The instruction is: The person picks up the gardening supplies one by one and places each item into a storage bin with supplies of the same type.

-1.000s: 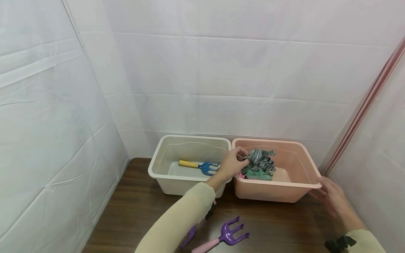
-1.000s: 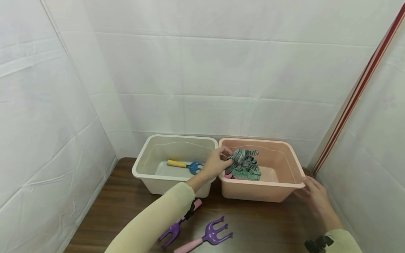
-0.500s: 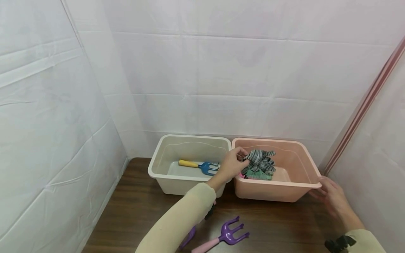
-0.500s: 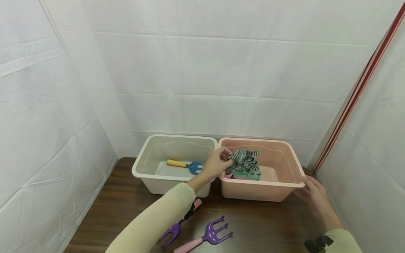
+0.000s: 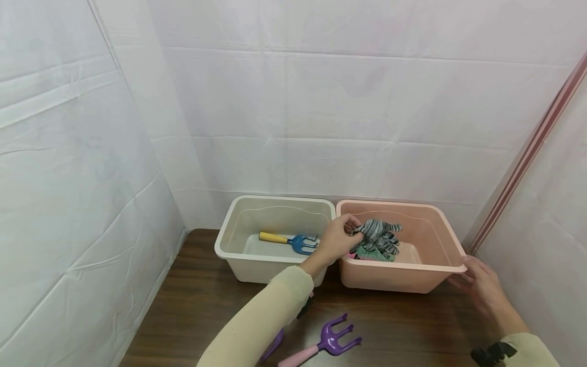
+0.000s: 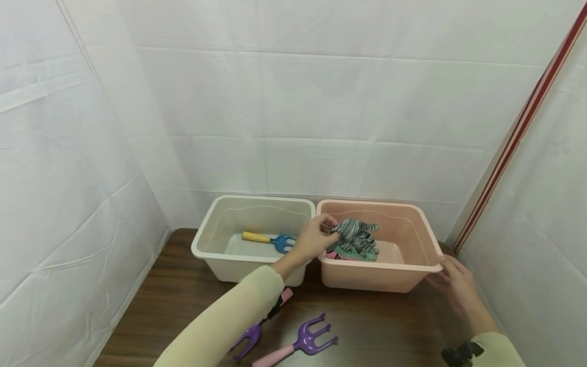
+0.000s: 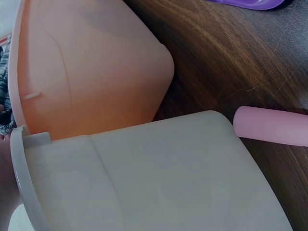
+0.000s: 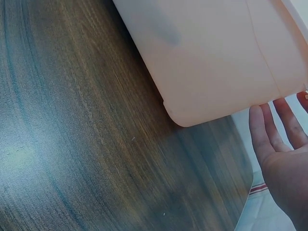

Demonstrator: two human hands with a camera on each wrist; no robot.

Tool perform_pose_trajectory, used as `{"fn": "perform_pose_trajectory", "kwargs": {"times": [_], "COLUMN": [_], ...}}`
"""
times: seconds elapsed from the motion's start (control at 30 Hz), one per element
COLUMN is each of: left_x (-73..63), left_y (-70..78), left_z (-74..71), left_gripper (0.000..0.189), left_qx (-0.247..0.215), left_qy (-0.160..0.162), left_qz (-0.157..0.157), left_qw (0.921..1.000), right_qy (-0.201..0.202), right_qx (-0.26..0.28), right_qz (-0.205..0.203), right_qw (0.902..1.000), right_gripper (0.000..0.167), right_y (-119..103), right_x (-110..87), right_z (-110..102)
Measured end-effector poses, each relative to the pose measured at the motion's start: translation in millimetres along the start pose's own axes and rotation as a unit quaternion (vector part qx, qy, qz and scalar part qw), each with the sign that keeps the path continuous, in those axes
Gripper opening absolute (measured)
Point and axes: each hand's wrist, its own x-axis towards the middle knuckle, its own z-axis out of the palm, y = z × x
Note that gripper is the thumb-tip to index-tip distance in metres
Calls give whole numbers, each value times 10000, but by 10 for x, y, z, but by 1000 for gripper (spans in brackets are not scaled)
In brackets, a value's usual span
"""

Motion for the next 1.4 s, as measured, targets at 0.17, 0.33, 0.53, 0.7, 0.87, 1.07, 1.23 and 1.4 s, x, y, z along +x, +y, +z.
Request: {"fn": "perform_pose_trajectory", "kwargs": {"times": [0.17, 0.33, 0.53, 0.7, 0.87, 1.07, 1.23, 1.4], "left_x": [-9, -4, 8, 9, 3, -1, 2, -5], "left_y": [-8, 2, 11, 5, 13, 38, 64, 82], "left_z": [7, 5, -7, -11, -13, 1, 21, 7], "left_gripper": [15, 17, 28, 41, 49, 52, 50, 48], "left_qx": [-36, -89, -200, -660, -962, -855, -864, -1097], "left_qy": [11, 3, -49, -217, -356, -436, -514, -544], "left_qz": [-35, -53, -62, 33, 47, 49, 22, 35], "left_qw": [10000, 9999, 9998, 9976, 9947, 9954, 9949, 9925], "right_qy": [-3, 8, -7, -12, -100, -28, 111, 138], "right_qx": [11, -46, -66, -44, 3, 26, 81, 12], "right_qz": [24, 41, 37, 27, -46, -19, 17, 19], "right_qw": [10000, 10000, 10000, 10000, 9999, 10000, 9999, 9999], "right_gripper": [19, 18, 17, 17, 20, 20, 19, 20], "right_y": [-6, -8, -15, -6, 0, 0, -6, 3], "right_x": [-8, -19, -18, -14, 6, 6, -15, -28], "right_z": [7, 7, 13, 13, 3, -24, -48, -50]}}
